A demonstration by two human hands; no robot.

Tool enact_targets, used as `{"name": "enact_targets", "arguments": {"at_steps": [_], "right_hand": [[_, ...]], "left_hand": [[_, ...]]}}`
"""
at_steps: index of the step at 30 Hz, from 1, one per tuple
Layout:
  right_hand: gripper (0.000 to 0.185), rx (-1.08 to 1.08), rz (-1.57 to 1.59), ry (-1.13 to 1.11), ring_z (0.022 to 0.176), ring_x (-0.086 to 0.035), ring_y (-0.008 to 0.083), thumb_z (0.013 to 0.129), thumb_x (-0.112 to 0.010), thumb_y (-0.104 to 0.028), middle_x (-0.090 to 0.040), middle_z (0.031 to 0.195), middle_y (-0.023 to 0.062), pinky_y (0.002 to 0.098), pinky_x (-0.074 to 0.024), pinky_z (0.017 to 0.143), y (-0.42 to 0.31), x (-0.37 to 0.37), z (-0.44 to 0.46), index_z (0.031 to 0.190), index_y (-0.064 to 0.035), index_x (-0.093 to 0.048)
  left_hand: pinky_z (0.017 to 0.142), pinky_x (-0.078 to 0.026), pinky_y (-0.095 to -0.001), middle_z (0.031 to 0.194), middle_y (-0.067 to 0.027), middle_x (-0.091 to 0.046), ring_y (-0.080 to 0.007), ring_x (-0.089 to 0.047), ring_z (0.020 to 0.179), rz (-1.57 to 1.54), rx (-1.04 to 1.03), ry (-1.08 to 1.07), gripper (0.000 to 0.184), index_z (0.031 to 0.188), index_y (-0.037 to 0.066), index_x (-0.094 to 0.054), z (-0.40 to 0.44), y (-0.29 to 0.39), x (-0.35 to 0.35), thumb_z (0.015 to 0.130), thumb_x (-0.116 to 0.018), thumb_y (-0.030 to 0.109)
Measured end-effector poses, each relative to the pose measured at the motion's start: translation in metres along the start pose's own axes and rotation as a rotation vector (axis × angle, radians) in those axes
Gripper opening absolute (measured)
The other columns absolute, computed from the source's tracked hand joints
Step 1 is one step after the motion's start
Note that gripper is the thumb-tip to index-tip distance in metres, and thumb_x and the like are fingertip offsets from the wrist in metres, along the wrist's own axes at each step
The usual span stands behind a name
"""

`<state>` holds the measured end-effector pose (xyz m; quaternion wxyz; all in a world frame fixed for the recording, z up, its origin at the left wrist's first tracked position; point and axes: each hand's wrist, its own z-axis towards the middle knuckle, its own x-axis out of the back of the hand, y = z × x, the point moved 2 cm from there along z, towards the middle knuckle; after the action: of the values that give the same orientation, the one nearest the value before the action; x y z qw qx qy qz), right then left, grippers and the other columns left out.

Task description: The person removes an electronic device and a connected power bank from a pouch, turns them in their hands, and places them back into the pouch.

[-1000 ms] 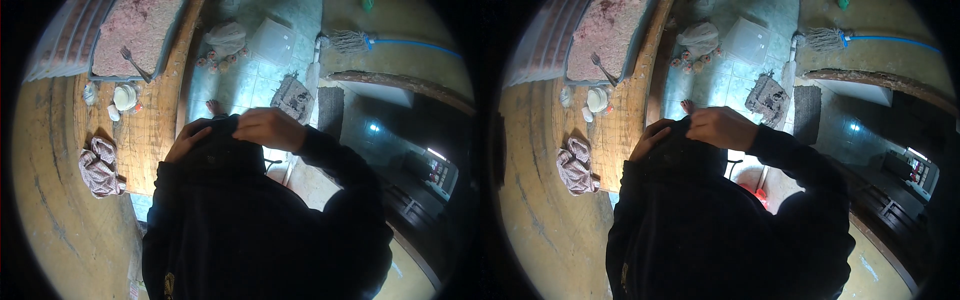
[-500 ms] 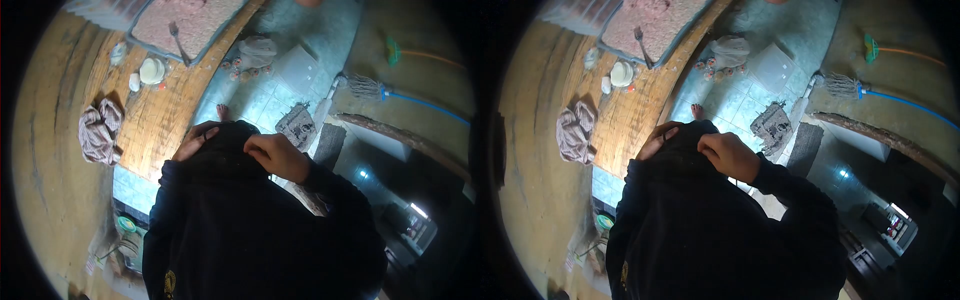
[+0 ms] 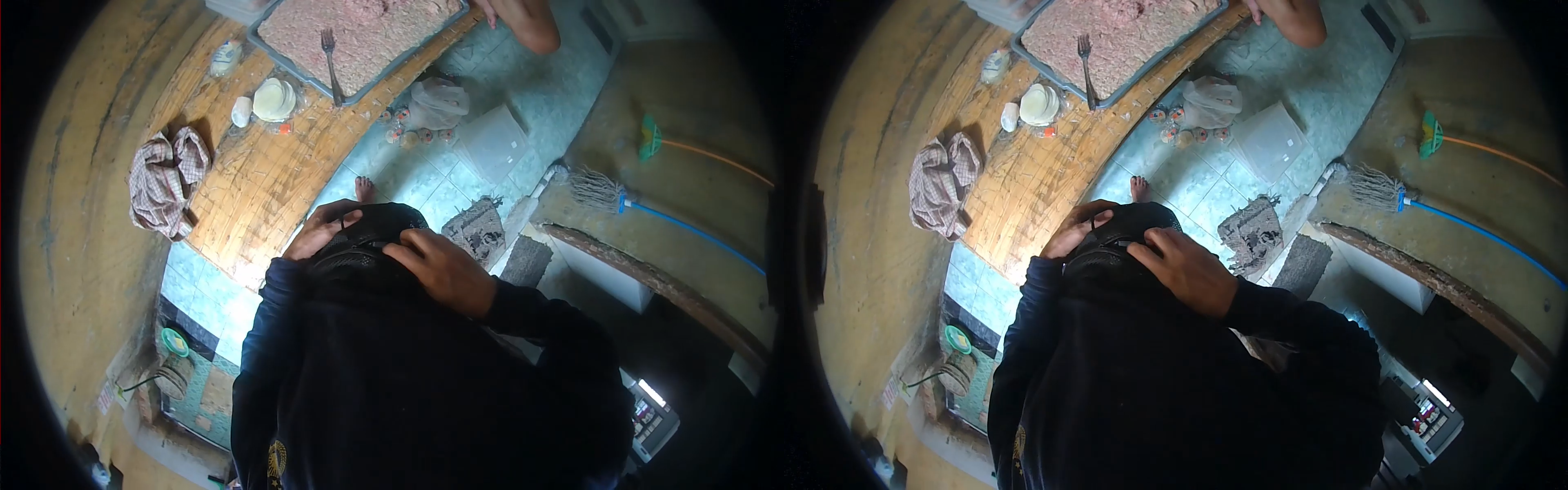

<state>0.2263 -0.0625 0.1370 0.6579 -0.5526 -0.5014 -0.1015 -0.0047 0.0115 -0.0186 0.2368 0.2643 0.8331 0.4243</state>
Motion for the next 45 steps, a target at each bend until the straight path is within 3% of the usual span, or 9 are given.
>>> {"name": "enact_targets", "arguments": {"at_steps": [5, 11, 13, 20, 26, 35, 38, 40, 45], "right_hand": [[0.055, 0.061, -0.125, -0.084, 0.118, -0.057, 0.0345, 0.093, -0.057, -0.013, -0.059, 0.123, 0.0193, 0.042, -0.0454, 0.104, 0.003, 0.01, 0.008, 0.146, -0.0012, -0.049], [0.057, 0.022, -0.173, -0.078, 0.128, -0.054, 0.0377, 0.09, -0.056, -0.01, -0.062, 0.128, 0.0199, 0.0534, -0.039, 0.108, 0.018, -0.005, 0.011, 0.146, 0.0015, -0.05], [0.058, 0.059, -0.135, -0.08, 0.136, -0.049, 0.04, 0.088, -0.059, -0.013, -0.063, 0.131, 0.0189, 0.06, -0.0331, 0.111, 0.024, -0.009, 0.018, 0.144, 0.0012, -0.051], [0.062, 0.092, 0.206, -0.041, 0.143, -0.045, 0.0388, 0.081, -0.071, -0.013, -0.065, 0.134, 0.0145, 0.059, -0.0254, 0.118, 0.04, -0.025, 0.046, 0.141, -0.0066, -0.058], [0.058, 0.17, 0.2, 0.007, 0.136, -0.054, 0.0347, 0.076, -0.08, -0.017, -0.07, 0.126, 0.0121, 0.0621, -0.0243, 0.118, 0.029, -0.018, 0.045, 0.132, -0.0099, -0.067], [0.071, 0.106, 0.018, -0.012, 0.134, -0.057, 0.035, 0.069, -0.083, -0.017, -0.068, 0.124, 0.0119, 0.0608, -0.0284, 0.118, 0.004, 0.007, 0.027, 0.137, -0.0096, -0.064], [0.073, 0.032, 0.006, -0.013, 0.131, -0.058, 0.0362, 0.068, -0.083, -0.013, -0.067, 0.126, 0.0132, 0.0605, -0.0306, 0.117, -0.002, 0.018, 0.021, 0.138, -0.0092, -0.063], [0.062, 0.001, 0.007, -0.005, 0.121, -0.063, 0.0382, 0.079, -0.081, -0.023, -0.065, 0.122, 0.0165, 0.0567, -0.0396, 0.113, -0.007, 0.024, 0.018, 0.136, -0.0062, -0.062], [0.066, -0.089, 0.098, 0.058, 0.116, -0.067, 0.0371, 0.073, -0.084, -0.01, -0.065, 0.126, 0.0177, 0.0456, -0.0537, 0.1, -0.014, 0.037, 0.016, 0.135, -0.0042, -0.062]], "left_hand": [[0.103, -0.047, -0.0348, 0.121, -0.0177, -0.072, -0.0238, -0.065, 0.114, -0.045, 0.058, 0.013, 0.058, 0.131, -0.004, -0.066, -0.005, 0.006, -0.002, 0.098, -0.07, 0.043], [0.103, -0.047, -0.0347, 0.121, -0.0135, -0.07, -0.0208, -0.063, 0.115, -0.026, 0.074, 0.07, 0.049, 0.13, -0.001, -0.066, -0.012, 0.001, -0.003, 0.101, -0.066, 0.039], [0.102, -0.048, -0.034, 0.12, -0.0137, -0.07, -0.0199, -0.063, 0.114, -0.072, 0.055, 0.076, 0.049, 0.13, -0.002, -0.066, -0.011, -0.003, -0.002, 0.103, -0.064, 0.039], [0.1, -0.048, -0.0323, 0.119, -0.012, -0.071, -0.0189, -0.065, 0.11, -0.17, 0.09, 0.15, 0.046, 0.13, -0.003, -0.066, -0.019, -0.014, 0.0, 0.105, -0.061, 0.036], [0.1, -0.048, -0.0318, 0.119, -0.0117, -0.071, -0.0186, -0.065, 0.111, -0.209, 0.062, 0.198, 0.047, 0.13, -0.003, -0.066, -0.019, -0.024, 0.002, 0.104, -0.062, 0.036], [0.102, -0.047, -0.0325, 0.119, -0.0126, -0.071, -0.0197, -0.064, 0.112, -0.141, 0.019, 0.166, 0.05, 0.129, -0.003, -0.066, -0.016, -0.024, 0.002, 0.102, -0.064, 0.039], [0.109, -0.044, -0.0363, 0.125, -0.0205, -0.07, -0.0277, -0.064, 0.119, -0.161, 0.022, 0.115, 0.061, 0.132, -0.007, -0.065, -0.017, -0.013, 0.001, 0.096, -0.07, 0.043], [0.109, -0.044, -0.0366, 0.125, -0.0196, -0.07, -0.0276, -0.064, 0.12, -0.172, 0.026, 0.115, 0.061, 0.132, -0.006, -0.066, -0.016, -0.015, 0.002, 0.097, -0.069, 0.044], [0.107, -0.045, -0.036, 0.123, -0.0189, -0.071, -0.026, -0.064, 0.119, -0.138, 0.009, 0.128, 0.058, 0.131, -0.006, -0.066, -0.017, -0.011, 0.004, 0.097, -0.07, 0.04]]}}
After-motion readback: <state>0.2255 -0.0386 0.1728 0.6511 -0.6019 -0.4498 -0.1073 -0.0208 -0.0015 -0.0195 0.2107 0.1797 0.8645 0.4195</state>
